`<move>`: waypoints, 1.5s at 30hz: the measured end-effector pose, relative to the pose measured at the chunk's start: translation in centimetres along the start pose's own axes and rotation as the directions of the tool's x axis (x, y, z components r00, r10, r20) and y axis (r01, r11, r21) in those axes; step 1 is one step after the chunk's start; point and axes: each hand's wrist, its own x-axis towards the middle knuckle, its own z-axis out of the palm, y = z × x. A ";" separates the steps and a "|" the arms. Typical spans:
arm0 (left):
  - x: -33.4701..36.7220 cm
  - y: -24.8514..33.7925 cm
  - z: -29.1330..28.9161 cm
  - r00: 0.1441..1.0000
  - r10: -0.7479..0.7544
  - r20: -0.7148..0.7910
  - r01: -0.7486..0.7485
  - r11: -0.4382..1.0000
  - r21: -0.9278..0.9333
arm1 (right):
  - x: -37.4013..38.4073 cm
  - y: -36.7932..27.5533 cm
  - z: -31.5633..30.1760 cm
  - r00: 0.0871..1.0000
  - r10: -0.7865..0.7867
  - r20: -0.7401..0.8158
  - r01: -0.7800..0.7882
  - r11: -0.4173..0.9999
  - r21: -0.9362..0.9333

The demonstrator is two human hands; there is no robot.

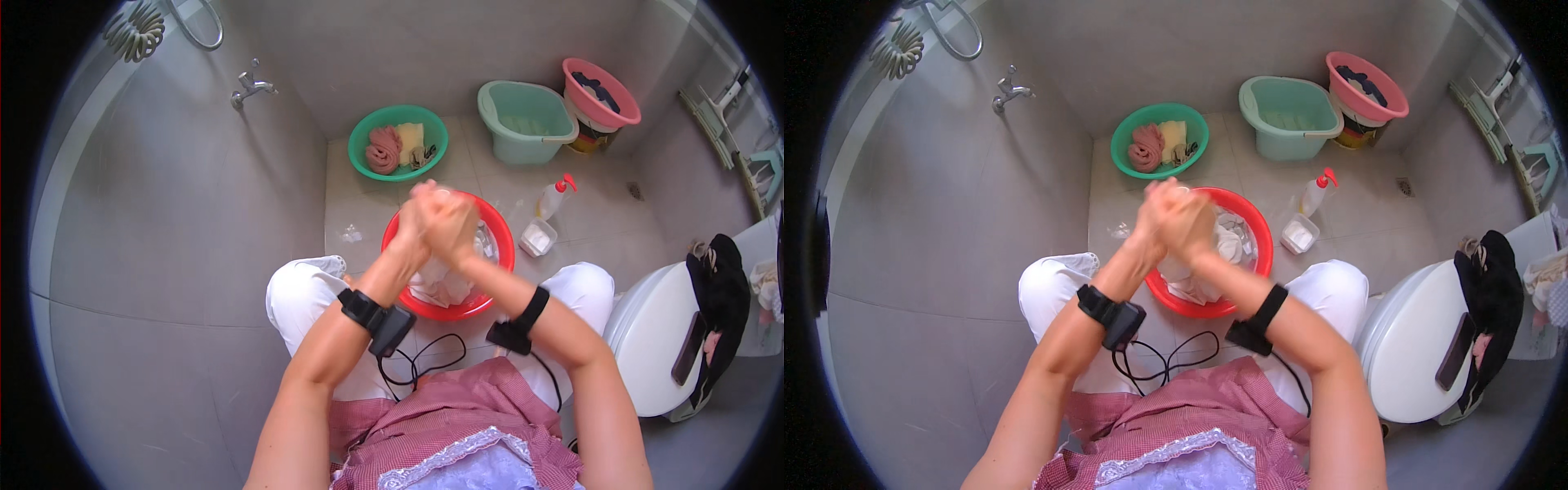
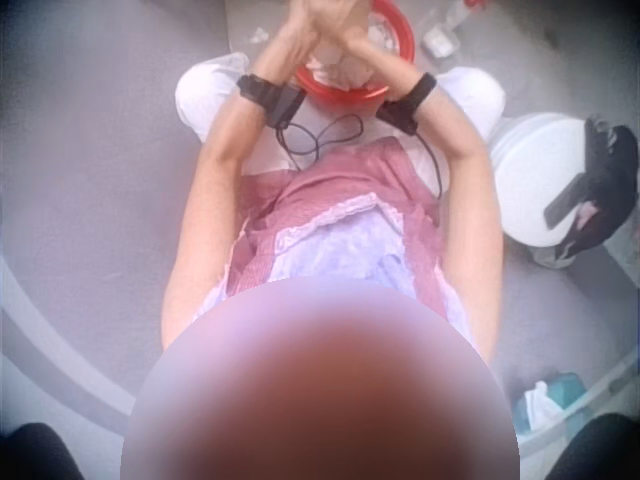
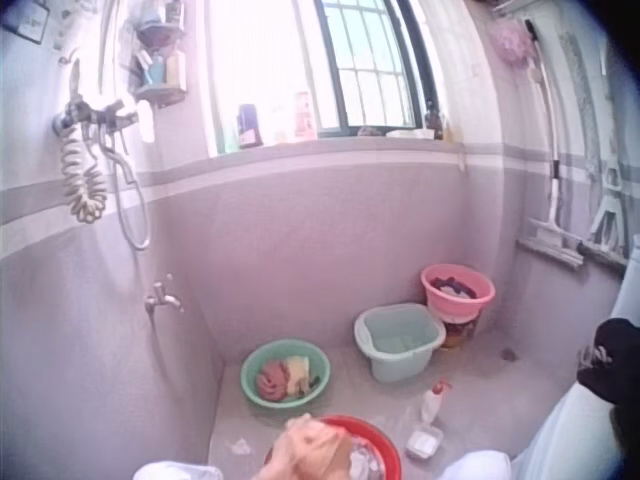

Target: Hand washing a piece of white clothing in a basin.

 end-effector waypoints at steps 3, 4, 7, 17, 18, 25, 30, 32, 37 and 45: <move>4.0 -4.0 9.8 0.412 0.443 -0.796 0.199 0.809 0.553 | 4.4 3.6 -2.8 0.876 0.473 0.093 -0.481 0.870 0.108; 3.3 -2.8 9.5 0.406 0.461 -0.789 0.200 0.798 0.569 | 3.7 2.5 -2.3 0.886 0.445 0.128 -0.461 0.871 0.170; -0.5 0.0 4.6 0.542 0.412 -0.732 -0.070 0.891 0.449 | -1.4 -0.2 0.9 0.993 0.109 0.038 -0.114 0.970 0.216; -0.2 -0.1 5.9 0.289 0.420 -0.860 0.223 0.844 0.487 | -2.4 0.0 0.5 0.961 0.250 0.119 -0.263 0.959 0.107; -0.7 1.5 4.2 0.196 0.320 -0.927 0.269 0.892 0.365 | -3.9 -0.9 0.5 0.979 0.156 0.130 -0.168 0.982 0.091; 2.0 -3.6 9.8 0.411 0.370 -0.833 0.150 0.874 0.462 | 2.1 2.2 -1.6 0.909 0.410 0.080 -0.417 0.899 0.135; -1.7 1.1 5.3 0.706 0.147 -0.693 0.168 0.915 0.366 | -3.5 -2.0 -0.5 0.976 -0.219 0.008 0.216 0.967 0.132; -2.2 -0.1 3.0 0.921 0.157 -0.357 -0.106 0.982 0.159 | -2.7 -2.2 -0.8 0.966 -0.253 0.055 0.245 0.963 0.111; 1.8 -3.0 9.2 0.510 0.280 -0.813 0.096 0.921 0.378 | 2.0 2.7 -1.9 0.961 0.245 0.128 -0.264 0.951 0.158; 1.2 -1.6 9.6 0.837 0.073 -0.543 0.053 0.976 0.213 | 0.3 -0.3 -1.8 0.995 -0.097 0.034 0.097 0.995 0.008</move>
